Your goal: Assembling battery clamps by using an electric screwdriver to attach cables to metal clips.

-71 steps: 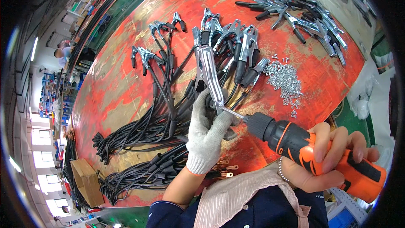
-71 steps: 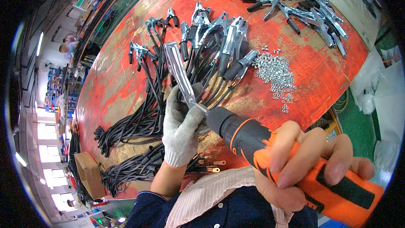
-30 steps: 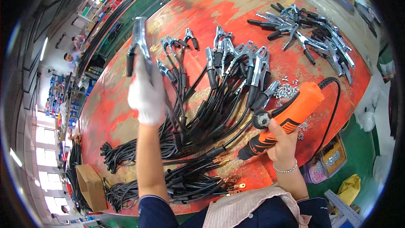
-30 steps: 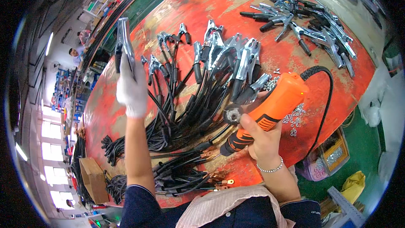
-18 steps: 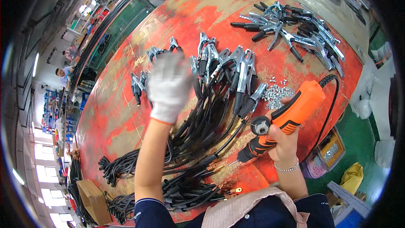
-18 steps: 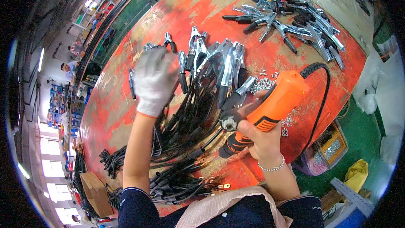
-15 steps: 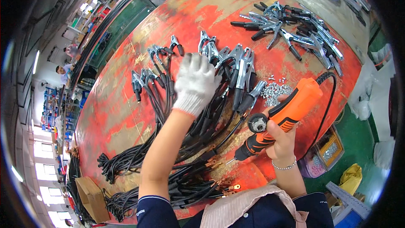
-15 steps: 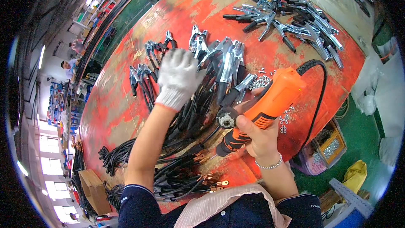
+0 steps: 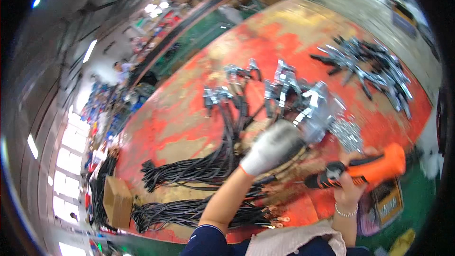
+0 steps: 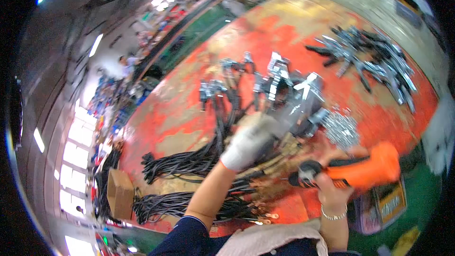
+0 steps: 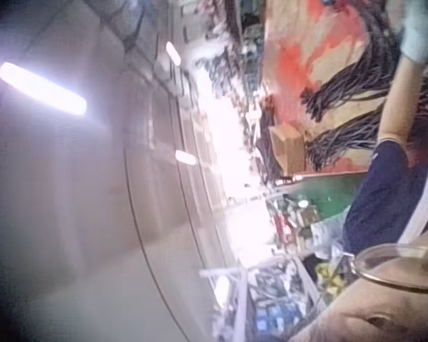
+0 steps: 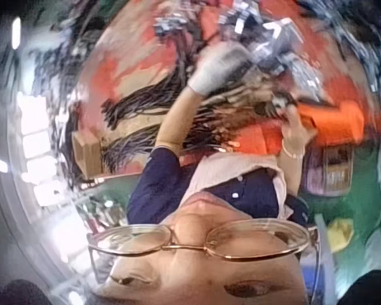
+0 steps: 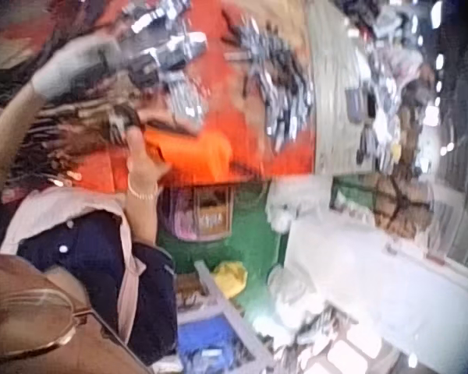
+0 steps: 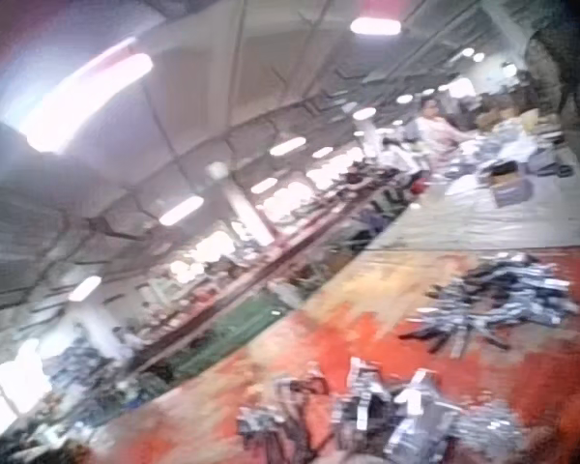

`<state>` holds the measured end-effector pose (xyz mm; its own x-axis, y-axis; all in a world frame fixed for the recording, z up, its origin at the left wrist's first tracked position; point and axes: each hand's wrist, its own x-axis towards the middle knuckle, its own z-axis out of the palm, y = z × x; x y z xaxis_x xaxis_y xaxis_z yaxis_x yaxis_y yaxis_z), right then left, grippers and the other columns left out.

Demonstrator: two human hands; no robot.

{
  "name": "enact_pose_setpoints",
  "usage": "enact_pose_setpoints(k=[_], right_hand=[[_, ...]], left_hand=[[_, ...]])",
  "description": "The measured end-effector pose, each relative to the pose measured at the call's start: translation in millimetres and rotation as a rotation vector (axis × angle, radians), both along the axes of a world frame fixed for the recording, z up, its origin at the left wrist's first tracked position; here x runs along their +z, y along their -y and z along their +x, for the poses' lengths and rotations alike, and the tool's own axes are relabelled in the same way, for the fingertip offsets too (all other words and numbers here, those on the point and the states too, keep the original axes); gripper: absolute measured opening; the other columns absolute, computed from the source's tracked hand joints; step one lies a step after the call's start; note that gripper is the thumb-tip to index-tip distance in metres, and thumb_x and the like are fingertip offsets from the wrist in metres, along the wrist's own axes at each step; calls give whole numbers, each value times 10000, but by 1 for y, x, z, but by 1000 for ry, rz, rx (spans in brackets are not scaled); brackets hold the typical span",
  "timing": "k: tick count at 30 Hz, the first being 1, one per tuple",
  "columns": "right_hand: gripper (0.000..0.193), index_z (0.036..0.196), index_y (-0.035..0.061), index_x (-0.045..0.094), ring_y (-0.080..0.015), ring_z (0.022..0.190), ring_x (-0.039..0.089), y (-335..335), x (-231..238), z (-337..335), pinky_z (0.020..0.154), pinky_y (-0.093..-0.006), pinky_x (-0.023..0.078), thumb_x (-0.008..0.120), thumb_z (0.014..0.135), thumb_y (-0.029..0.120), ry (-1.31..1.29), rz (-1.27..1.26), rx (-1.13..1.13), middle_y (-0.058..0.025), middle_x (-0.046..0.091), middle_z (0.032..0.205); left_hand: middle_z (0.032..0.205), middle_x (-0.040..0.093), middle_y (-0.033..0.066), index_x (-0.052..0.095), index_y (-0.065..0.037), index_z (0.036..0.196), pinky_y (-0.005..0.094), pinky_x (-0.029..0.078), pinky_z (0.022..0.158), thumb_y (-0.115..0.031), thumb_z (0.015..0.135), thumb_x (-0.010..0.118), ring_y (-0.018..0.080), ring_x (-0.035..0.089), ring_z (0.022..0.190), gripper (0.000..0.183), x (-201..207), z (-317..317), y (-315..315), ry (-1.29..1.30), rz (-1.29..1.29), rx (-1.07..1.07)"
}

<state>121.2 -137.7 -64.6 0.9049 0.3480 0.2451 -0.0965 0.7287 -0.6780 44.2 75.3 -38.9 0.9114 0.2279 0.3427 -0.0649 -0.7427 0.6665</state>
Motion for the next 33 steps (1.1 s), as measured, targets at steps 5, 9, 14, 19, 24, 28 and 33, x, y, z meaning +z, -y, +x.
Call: enact_pose_setpoints(k=[5,9,14,19,24,28,33], right_hand=[[633,1186,104,286,-142,771,547,-4,16,-7,1003,-498,366,739,748,161,194,52,-58,-48,543,825],[651,1223,98,275,-136,799,529,-4,21,-14,997,-476,368,723,753,144,97,-14,-74,-57,524,875],[736,1259,76,254,-132,828,508,7,18,-8,763,-266,428,742,714,157,66,-115,-121,-80,518,933],[627,1214,75,282,-161,898,542,-9,12,-16,866,-346,426,623,700,-33,-24,-36,84,-51,555,896],[581,1182,57,424,-153,860,615,-37,-5,-16,761,-292,508,703,700,-109,-176,-97,240,-63,605,920],[541,1170,30,441,-151,885,626,-53,-13,-25,777,-278,520,717,718,-78,-155,-168,295,-68,620,932],[552,1183,30,428,-154,876,632,-60,-13,-33,754,-272,528,728,727,-50,-130,-125,352,-74,627,925]], left_hand=[[837,608,130,565,-95,1034,351,460,716,-307,898,517,266,597,773,256,40,-18,37,-720,-236,-129],[918,632,133,510,-104,1145,376,481,710,-264,810,608,325,624,865,385,56,-40,58,-535,-133,-39],[899,648,56,600,-121,1045,309,496,548,-172,748,635,223,628,645,303,18,-46,87,18,844,222],[760,608,81,523,-61,981,251,464,497,-109,835,574,139,569,542,162,17,-46,86,-62,-179,351],[795,601,91,306,-4,1309,191,408,429,-153,872,578,87,537,526,537,32,-63,77,-50,-1314,324],[802,598,101,191,-51,1417,201,393,415,-126,844,580,104,537,517,697,30,-69,77,-59,-1356,228],[802,573,119,220,-56,1410,204,344,402,-113,816,590,113,511,513,702,26,-71,67,-142,-1416,91]])
